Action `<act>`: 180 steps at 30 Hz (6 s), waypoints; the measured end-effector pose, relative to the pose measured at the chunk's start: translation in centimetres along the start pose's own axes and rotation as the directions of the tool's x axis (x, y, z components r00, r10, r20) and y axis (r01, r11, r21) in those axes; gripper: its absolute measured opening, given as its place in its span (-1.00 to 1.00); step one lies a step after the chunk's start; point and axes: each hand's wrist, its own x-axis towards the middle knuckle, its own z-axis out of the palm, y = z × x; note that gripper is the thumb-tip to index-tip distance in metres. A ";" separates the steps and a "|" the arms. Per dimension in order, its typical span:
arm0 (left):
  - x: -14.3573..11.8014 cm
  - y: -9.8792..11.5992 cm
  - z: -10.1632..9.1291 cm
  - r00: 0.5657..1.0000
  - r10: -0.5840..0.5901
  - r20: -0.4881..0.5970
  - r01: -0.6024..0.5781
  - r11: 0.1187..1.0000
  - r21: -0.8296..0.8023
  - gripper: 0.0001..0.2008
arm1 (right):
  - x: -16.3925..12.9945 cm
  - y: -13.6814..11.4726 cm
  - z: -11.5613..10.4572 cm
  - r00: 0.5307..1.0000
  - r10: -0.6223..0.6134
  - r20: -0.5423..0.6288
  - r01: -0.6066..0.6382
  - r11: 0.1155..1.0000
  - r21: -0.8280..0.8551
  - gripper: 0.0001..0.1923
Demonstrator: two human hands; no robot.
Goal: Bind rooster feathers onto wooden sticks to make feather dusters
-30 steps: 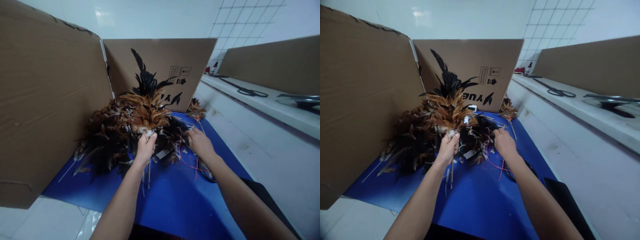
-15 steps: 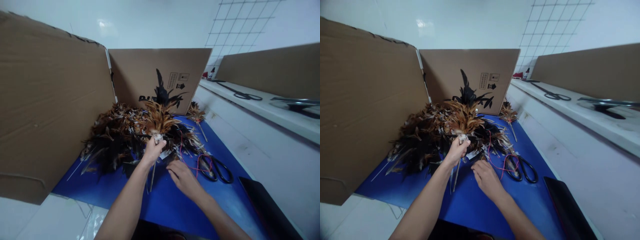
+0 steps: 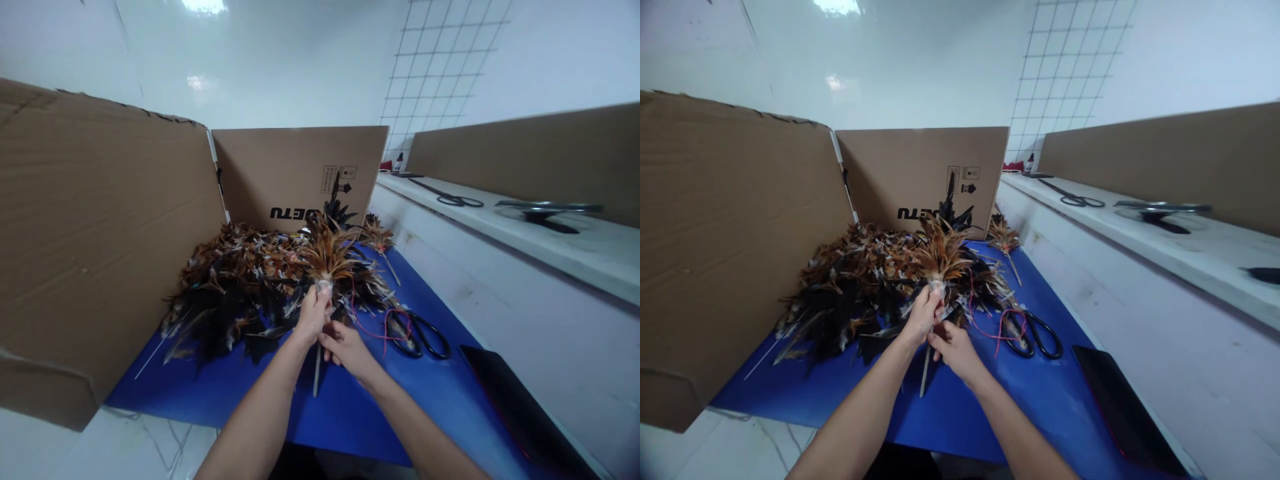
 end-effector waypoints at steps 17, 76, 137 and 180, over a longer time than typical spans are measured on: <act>0.5 -1.3 -1.3 0.938 0.260 0.229 -0.345 0.654 0.674 -0.85 | 1.0 -2.4 -8.1 0.993 -0.102 -0.056 0.102 0.995 -0.001 -0.68; 0.6 3.0 -5.6 0.967 -0.222 0.128 0.251 0.920 -0.300 -0.64 | 9.7 1.6 -4.5 0.874 -0.408 -0.263 0.087 0.665 -0.742 -0.79; -1.3 -0.8 -2.6 0.974 -0.216 0.071 0.226 0.951 -0.213 -0.71 | 2.1 -2.8 -5.4 0.995 -0.045 -0.083 0.057 0.988 0.144 -0.72; -2.6 -1.3 -1.1 0.924 -0.277 0.264 0.341 0.909 -0.239 -0.70 | 2.2 -3.1 -5.5 0.932 -0.181 -0.315 0.211 0.976 0.062 -0.77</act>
